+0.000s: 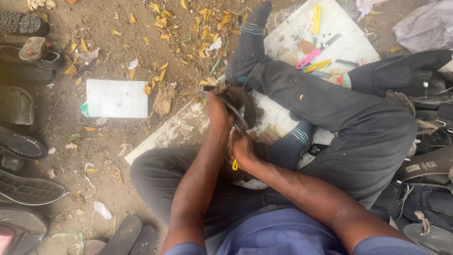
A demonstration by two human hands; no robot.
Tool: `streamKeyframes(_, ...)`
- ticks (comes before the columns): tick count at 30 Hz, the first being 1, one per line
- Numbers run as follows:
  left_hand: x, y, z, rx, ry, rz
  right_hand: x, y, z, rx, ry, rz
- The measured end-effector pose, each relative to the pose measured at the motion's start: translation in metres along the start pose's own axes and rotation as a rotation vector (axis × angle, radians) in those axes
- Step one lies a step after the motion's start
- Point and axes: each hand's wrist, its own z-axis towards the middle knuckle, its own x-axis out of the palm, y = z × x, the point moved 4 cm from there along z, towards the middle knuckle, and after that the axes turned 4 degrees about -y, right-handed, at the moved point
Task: The person sits on the ground and uses a knife to scrape and clean the sole of a black shoe. They handle a plastic bag and a small white object during the process, then continue scraping the shoe sole with the knife.
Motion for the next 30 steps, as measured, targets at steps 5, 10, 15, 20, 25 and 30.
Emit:
streamKeyframes(5, 0.005, -0.012, 0.008, -0.109, -0.001, -0.129, 0.005, -0.006, -0.031, -0.132, 0.005, -0.123)
streamKeyframes(10, -0.004, -0.030, -0.002, -0.152, 0.133, -0.067, 0.019, 0.033, -0.007, -0.166, 0.027, -0.309)
streamKeyframes(15, -0.003, -0.051, -0.009, -0.226, 0.073, 0.361, -0.030, 0.049, -0.073, -0.090, 0.186, -0.521)
streamKeyframes(20, -0.025, -0.054, 0.008, -0.049, 0.090, 1.014, -0.088, 0.114, -0.074, -0.579, 0.080, -0.939)
streamKeyframes(25, -0.023, -0.049, 0.001, 0.130, -0.087, 1.273, -0.047, 0.167, -0.035, -0.994, 0.265, -1.037)
streamKeyframes(30, -0.009, -0.056, -0.038, 0.483, -0.146, 1.311, 0.006, 0.179, 0.018, -0.682, 0.261, -1.319)
